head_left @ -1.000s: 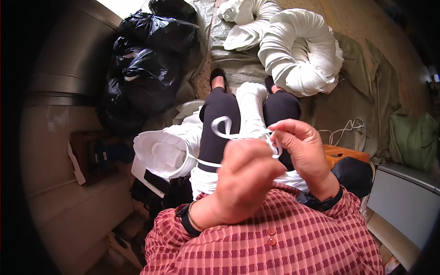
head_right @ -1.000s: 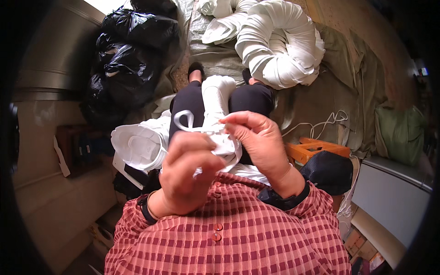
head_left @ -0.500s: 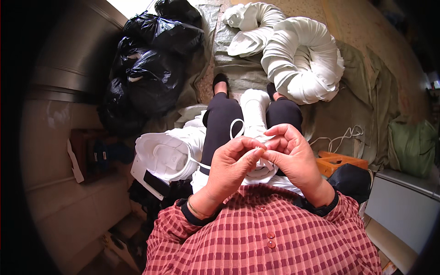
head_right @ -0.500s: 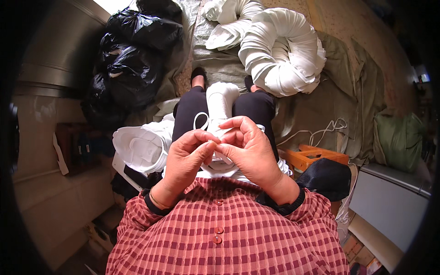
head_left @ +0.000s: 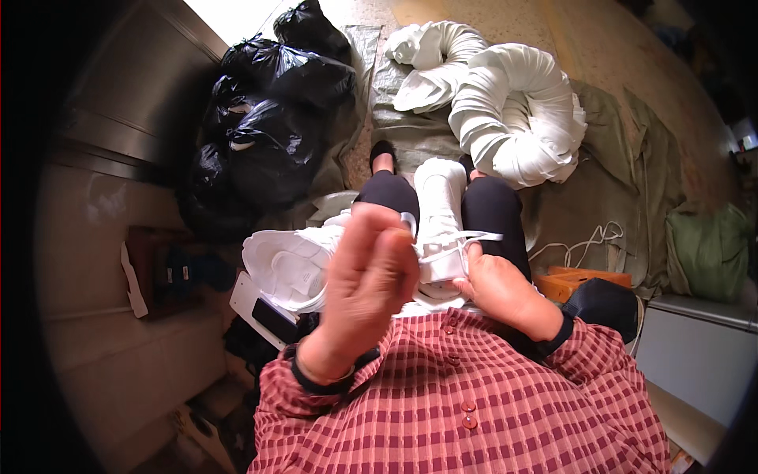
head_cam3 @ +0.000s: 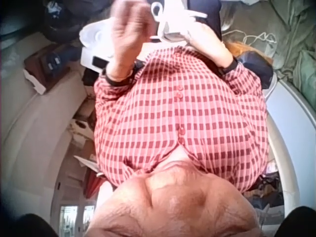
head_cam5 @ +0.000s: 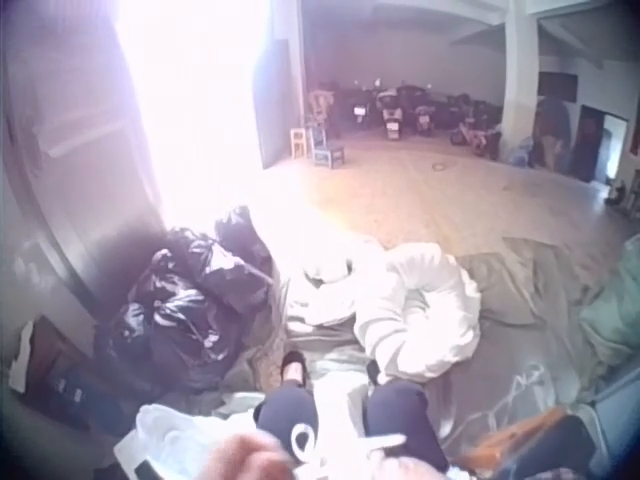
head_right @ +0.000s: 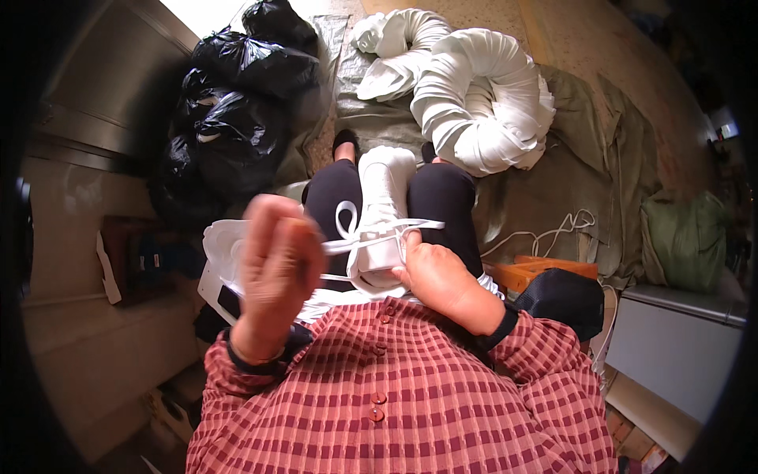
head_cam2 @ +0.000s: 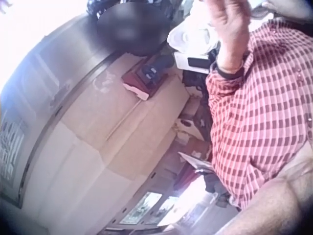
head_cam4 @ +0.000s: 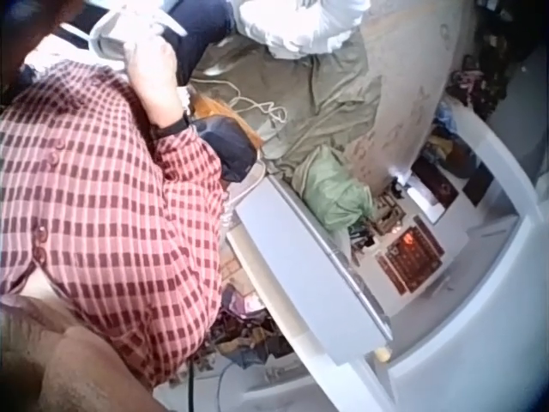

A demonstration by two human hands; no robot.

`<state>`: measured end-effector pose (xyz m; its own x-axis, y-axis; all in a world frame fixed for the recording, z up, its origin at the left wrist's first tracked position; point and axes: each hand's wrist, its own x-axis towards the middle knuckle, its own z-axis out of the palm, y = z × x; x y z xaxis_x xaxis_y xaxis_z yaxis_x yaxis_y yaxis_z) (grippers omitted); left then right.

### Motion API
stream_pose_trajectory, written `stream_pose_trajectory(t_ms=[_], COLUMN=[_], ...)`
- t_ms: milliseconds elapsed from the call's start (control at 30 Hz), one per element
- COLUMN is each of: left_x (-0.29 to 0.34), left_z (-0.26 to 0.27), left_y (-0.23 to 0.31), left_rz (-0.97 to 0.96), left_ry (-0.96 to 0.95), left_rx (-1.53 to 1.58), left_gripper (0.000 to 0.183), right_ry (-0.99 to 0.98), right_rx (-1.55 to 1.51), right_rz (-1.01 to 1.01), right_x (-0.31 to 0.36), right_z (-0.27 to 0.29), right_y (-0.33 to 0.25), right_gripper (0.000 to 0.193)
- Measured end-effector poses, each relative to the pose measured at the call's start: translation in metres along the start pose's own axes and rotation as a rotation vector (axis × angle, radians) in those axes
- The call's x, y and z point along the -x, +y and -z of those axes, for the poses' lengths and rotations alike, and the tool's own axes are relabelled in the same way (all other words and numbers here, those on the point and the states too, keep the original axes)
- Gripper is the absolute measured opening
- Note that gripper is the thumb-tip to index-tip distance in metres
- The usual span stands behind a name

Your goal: The recorder is inserting and tying laces on white athletic shoes.

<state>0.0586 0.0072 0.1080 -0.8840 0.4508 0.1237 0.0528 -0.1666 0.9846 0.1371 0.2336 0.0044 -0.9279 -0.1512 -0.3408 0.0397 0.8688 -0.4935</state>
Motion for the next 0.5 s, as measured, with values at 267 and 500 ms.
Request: stream_pose_trajectory(t_ms=[267,500], left_x=[0.056,0.055], left_z=[0.087,0.078], left_y=[0.149,0.117], left_rz=[1.358,1.542], left_ry=[-1.34,-2.017], left_rx=[3.212,3.277], left_gripper=[0.02,0.026], right_ry=[-0.032,0.384], right_rx=[-0.044,-0.036], right_rz=[-0.065,0.172], right_x=[0.009,0.016], right_z=[0.014,0.049], right_y=[-0.016,-0.04], right_gripper=[0.05,0.042])
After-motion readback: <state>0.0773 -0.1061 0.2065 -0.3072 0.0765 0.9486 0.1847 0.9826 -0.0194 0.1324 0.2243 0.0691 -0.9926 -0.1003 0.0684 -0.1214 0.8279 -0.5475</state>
